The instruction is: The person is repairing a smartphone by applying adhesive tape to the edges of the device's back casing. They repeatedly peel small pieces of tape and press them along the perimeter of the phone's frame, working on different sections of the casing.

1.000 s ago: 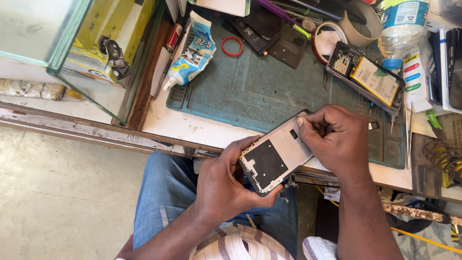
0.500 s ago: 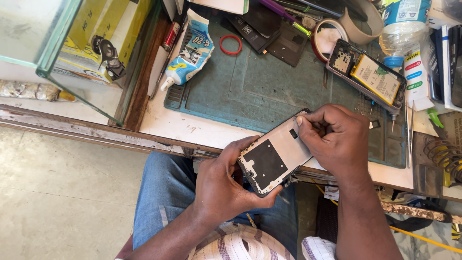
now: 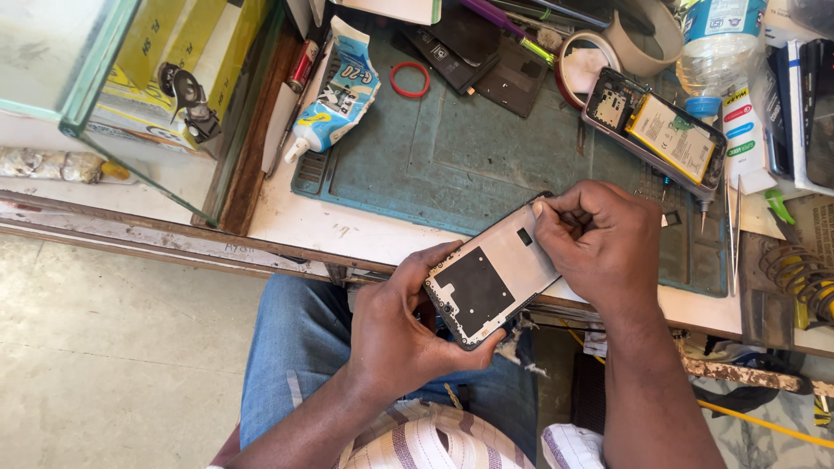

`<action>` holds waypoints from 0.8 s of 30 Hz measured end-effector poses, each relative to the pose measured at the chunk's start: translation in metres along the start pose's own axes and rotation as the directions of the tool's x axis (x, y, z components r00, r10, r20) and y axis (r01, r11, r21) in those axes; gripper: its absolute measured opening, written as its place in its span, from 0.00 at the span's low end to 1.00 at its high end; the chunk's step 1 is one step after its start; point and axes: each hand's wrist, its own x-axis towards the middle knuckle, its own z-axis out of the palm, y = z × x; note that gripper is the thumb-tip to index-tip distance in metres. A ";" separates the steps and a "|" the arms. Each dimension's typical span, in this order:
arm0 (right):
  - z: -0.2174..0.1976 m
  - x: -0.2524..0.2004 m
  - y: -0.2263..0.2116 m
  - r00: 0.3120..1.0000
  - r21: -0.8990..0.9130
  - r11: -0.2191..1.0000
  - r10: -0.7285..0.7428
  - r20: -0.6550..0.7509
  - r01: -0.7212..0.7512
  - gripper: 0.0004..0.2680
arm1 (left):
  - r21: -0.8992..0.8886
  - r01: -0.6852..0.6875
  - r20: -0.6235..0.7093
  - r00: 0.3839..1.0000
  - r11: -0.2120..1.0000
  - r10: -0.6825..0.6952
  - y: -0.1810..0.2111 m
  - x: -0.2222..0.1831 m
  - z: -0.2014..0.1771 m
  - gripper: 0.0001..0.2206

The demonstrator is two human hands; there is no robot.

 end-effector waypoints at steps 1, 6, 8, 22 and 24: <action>0.000 -0.001 0.002 1.000 0.005 1.000 -0.006 -0.002 0.006 0.06 | 0.008 -0.007 -0.002 1.000 1.000 0.007 0.000 0.000 0.000 0.37; -0.004 -0.005 0.020 1.000 0.220 0.975 0.021 0.017 -0.024 0.06 | 0.042 -0.025 -0.020 0.999 0.999 0.026 0.002 -0.001 0.000 0.37; -0.004 -0.010 0.025 0.997 0.417 0.908 0.057 -0.050 -0.031 0.05 | 0.023 -0.010 -0.016 1.000 1.000 0.011 0.002 0.000 -0.001 0.37; 0.001 -0.012 0.005 0.978 0.100 0.986 0.147 -0.151 -0.133 0.04 | 0.080 -0.028 -0.041 0.999 0.996 0.031 0.005 0.001 0.002 0.36; 0.002 -0.010 0.003 0.980 0.074 0.989 0.137 -0.143 -0.127 0.04 | 0.078 -0.009 -0.038 0.999 0.997 0.012 0.005 0.000 0.001 0.36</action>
